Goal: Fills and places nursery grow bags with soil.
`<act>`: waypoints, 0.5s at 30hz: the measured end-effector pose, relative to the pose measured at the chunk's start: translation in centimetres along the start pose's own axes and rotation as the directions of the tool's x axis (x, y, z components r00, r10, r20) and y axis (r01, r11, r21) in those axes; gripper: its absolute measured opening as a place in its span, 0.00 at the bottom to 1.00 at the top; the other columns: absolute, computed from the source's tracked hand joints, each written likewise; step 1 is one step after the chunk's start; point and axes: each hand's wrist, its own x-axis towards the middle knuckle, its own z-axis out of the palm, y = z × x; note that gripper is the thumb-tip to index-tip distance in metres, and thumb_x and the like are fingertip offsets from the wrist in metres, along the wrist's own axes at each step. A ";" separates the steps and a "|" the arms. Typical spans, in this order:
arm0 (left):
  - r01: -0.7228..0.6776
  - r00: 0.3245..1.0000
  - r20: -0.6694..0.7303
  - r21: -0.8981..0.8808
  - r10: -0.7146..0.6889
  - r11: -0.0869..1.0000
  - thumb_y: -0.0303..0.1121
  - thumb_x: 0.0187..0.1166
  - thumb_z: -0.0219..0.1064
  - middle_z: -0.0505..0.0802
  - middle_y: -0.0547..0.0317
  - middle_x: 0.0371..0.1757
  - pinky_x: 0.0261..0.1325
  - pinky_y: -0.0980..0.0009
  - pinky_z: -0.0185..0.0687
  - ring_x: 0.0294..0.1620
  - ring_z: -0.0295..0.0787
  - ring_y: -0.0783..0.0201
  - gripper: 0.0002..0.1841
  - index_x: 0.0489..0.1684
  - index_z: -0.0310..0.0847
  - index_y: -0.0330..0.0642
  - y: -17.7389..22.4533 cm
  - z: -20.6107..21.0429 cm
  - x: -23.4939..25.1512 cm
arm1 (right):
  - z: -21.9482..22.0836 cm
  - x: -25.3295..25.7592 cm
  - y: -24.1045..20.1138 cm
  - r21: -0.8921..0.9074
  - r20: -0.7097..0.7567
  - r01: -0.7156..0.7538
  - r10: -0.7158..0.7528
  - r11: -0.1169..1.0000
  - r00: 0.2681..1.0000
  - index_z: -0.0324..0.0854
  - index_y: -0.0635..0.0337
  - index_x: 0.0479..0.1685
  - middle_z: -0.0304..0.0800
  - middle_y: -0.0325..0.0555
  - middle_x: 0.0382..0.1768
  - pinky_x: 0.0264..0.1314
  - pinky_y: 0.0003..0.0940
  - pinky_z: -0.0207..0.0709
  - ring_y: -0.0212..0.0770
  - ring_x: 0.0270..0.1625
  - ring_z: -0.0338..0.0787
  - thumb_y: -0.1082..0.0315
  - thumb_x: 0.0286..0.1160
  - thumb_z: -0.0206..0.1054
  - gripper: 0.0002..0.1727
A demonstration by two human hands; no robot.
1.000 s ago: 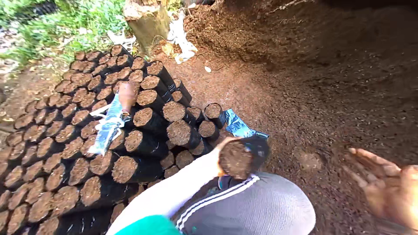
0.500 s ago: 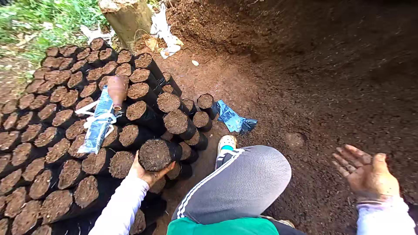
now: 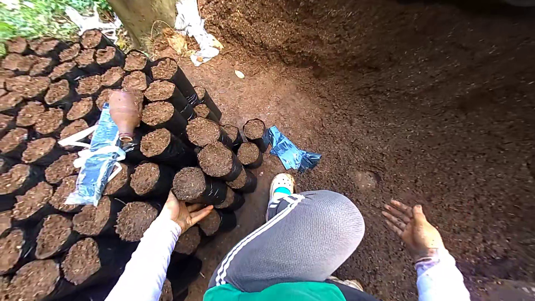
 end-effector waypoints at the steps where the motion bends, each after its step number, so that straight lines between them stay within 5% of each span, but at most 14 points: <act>1: 0.003 1.000 -0.009 0.023 -0.003 1.000 0.76 0.81 0.26 0.71 0.33 0.85 0.68 0.38 0.81 0.75 0.79 0.32 0.46 0.94 0.47 0.57 -0.1 -0.2 -0.1 | 0.2 0.2 0.1 -0.009 0.004 -0.013 0.013 1.000 1.000 0.66 0.59 0.83 0.79 0.53 0.76 0.68 0.42 0.79 0.45 0.69 0.86 0.41 0.94 0.24 0.40; 3: 0.005 1.000 -0.030 0.042 -0.004 0.999 0.76 0.82 0.24 0.71 0.33 0.85 0.68 0.39 0.81 0.74 0.80 0.33 0.46 0.95 0.46 0.57 -0.6 -0.5 -0.2 | 0.7 0.4 0.1 -0.038 0.003 -0.025 0.025 0.999 1.000 0.67 0.60 0.83 0.79 0.53 0.76 0.68 0.42 0.78 0.46 0.69 0.86 0.41 0.94 0.25 0.40; 6: 0.015 0.996 -0.090 0.047 -0.011 0.999 0.60 0.93 0.31 0.76 0.33 0.79 0.65 0.49 0.81 0.69 0.83 0.41 0.36 0.88 0.56 0.43 -2.7 -0.3 -0.8 | 1.2 0.7 0.3 -0.083 0.014 -0.036 0.037 0.996 0.999 0.66 0.61 0.83 0.77 0.56 0.78 0.70 0.44 0.77 0.48 0.71 0.85 0.42 0.95 0.26 0.39; 8: 0.088 0.995 -0.055 0.196 -0.079 0.977 0.47 0.96 0.39 0.82 0.41 0.69 0.60 0.60 0.83 0.59 0.87 0.53 0.27 0.80 0.64 0.37 -4.9 0.9 -1.2 | 1.2 0.6 0.6 -0.115 0.017 -0.062 0.065 0.991 0.998 0.67 0.62 0.84 0.76 0.59 0.79 0.72 0.48 0.76 0.51 0.73 0.83 0.44 0.95 0.27 0.38; 10: 0.137 0.985 0.038 0.429 -0.169 0.893 0.43 0.95 0.47 0.85 0.41 0.67 0.61 0.59 0.81 0.59 0.88 0.53 0.23 0.76 0.69 0.36 -6.9 3.6 -0.8 | 1.0 0.6 1.1 -0.143 0.019 -0.083 0.087 0.986 0.996 0.68 0.62 0.83 0.77 0.60 0.79 0.74 0.50 0.75 0.54 0.75 0.83 0.45 0.96 0.29 0.37; 12: 0.025 0.962 0.193 0.636 -0.191 0.771 0.41 0.95 0.50 0.86 0.40 0.71 0.67 0.51 0.79 0.66 0.86 0.48 0.22 0.80 0.69 0.38 -8.2 7.7 0.9 | 0.8 0.7 2.0 -0.163 0.011 -0.114 0.117 0.980 0.993 0.69 0.62 0.82 0.78 0.60 0.77 0.73 0.50 0.75 0.54 0.74 0.83 0.47 0.97 0.33 0.34; 15: -0.351 0.889 0.446 0.807 -0.101 0.475 0.40 0.95 0.52 0.84 0.38 0.73 0.73 0.49 0.79 0.71 0.85 0.46 0.23 0.81 0.68 0.34 -9.0 16.3 5.6 | 0.3 0.4 3.4 -0.181 -0.010 -0.170 0.171 0.969 0.985 0.69 0.62 0.82 0.79 0.61 0.76 0.72 0.51 0.76 0.55 0.73 0.84 0.51 0.98 0.37 0.30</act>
